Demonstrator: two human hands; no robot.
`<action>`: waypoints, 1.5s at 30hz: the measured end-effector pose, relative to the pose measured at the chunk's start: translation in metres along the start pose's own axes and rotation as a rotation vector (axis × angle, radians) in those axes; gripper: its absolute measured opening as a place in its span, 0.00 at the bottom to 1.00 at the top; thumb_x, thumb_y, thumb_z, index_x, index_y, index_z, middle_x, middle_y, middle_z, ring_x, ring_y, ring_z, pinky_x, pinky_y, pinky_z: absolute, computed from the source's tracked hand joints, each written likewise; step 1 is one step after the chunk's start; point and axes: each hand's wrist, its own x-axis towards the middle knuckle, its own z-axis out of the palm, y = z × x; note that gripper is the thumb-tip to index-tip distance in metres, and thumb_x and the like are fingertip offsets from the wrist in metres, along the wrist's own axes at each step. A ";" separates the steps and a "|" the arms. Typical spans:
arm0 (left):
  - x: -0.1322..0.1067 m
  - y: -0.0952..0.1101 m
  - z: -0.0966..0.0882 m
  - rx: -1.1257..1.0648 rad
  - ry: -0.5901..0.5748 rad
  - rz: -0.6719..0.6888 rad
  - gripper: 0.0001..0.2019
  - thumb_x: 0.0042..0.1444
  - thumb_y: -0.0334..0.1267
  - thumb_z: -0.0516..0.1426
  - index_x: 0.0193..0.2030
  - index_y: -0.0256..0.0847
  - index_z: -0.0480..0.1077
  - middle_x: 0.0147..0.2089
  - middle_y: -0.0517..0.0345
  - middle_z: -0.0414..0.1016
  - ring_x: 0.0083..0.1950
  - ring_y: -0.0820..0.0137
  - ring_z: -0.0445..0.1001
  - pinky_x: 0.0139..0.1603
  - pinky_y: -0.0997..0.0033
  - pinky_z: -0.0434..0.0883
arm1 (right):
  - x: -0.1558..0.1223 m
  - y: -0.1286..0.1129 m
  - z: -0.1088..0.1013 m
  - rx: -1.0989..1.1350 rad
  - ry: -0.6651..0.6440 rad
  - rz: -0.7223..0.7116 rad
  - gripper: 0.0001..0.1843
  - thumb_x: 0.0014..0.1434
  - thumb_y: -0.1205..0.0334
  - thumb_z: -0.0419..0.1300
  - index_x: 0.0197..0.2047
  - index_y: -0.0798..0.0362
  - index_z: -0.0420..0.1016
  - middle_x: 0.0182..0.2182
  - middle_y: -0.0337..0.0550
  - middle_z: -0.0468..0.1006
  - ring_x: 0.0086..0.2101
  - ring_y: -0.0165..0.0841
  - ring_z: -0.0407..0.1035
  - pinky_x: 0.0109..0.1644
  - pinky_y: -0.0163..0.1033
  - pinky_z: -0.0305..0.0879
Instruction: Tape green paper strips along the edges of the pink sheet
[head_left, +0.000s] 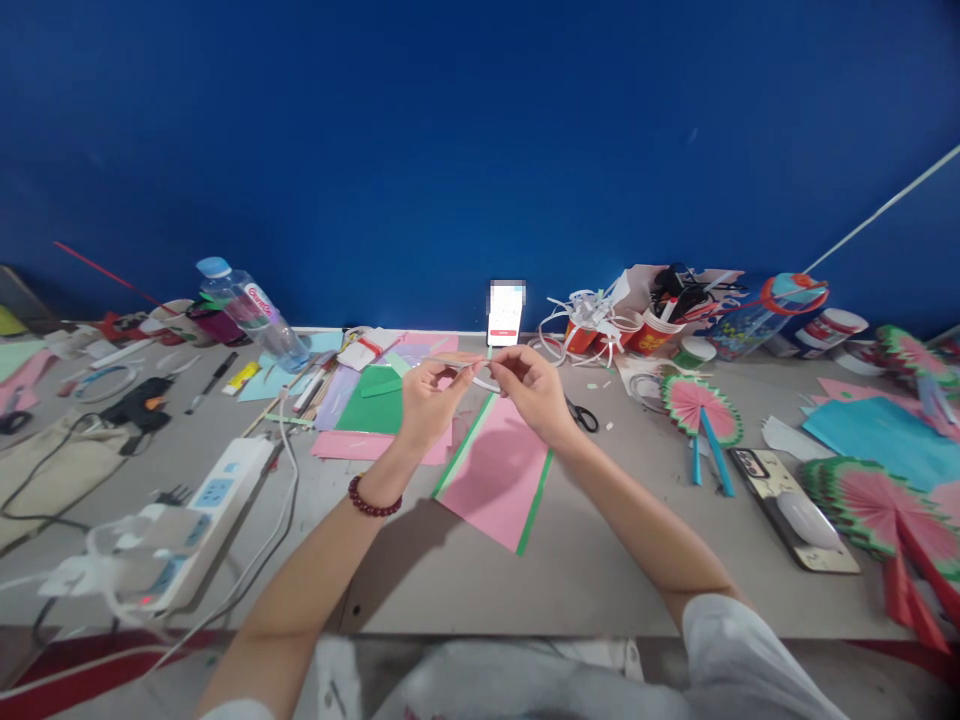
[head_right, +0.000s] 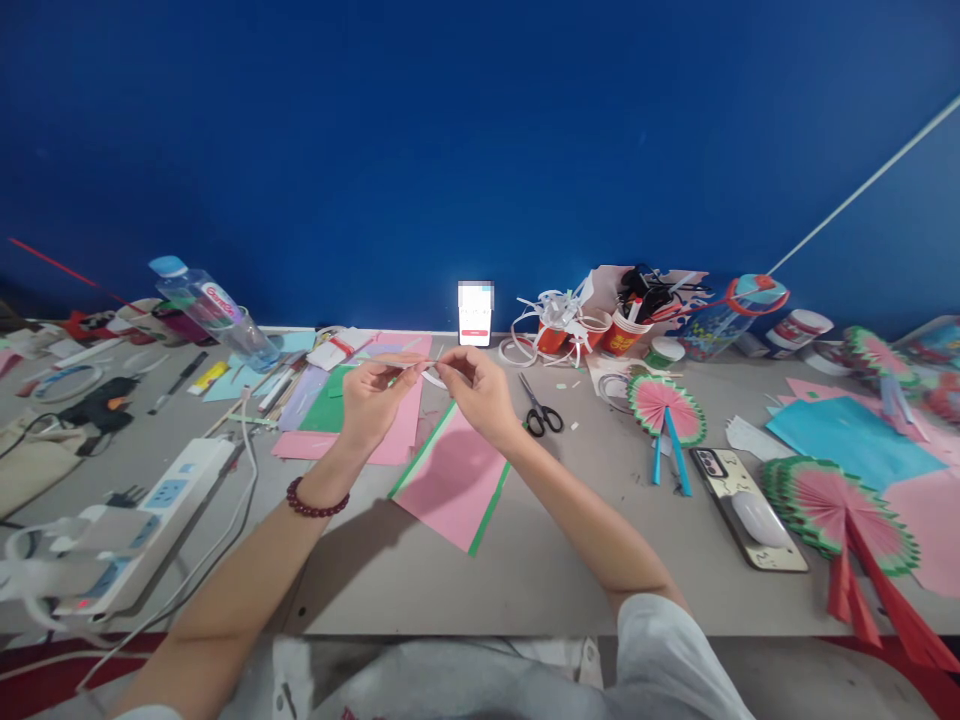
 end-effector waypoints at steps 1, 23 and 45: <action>0.000 -0.001 0.000 -0.010 0.000 -0.009 0.09 0.50 0.43 0.64 0.35 0.41 0.79 0.38 0.51 0.80 0.40 0.66 0.77 0.41 0.67 0.73 | 0.000 0.000 0.000 -0.002 0.003 -0.001 0.09 0.56 0.55 0.59 0.35 0.52 0.69 0.30 0.39 0.72 0.28 0.27 0.64 0.31 0.34 0.63; -0.003 0.010 0.003 0.042 -0.047 0.047 0.07 0.52 0.41 0.62 0.35 0.43 0.78 0.40 0.53 0.80 0.41 0.67 0.76 0.40 0.69 0.72 | 0.002 0.000 -0.003 0.005 0.014 0.036 0.10 0.54 0.55 0.61 0.34 0.53 0.72 0.30 0.40 0.75 0.28 0.27 0.66 0.31 0.34 0.63; -0.005 0.002 0.006 -0.060 0.041 -0.114 0.09 0.49 0.43 0.65 0.33 0.40 0.80 0.33 0.54 0.81 0.32 0.72 0.75 0.33 0.73 0.71 | 0.000 0.001 -0.001 0.027 0.067 0.090 0.10 0.53 0.56 0.62 0.35 0.53 0.72 0.31 0.41 0.76 0.29 0.28 0.68 0.30 0.33 0.62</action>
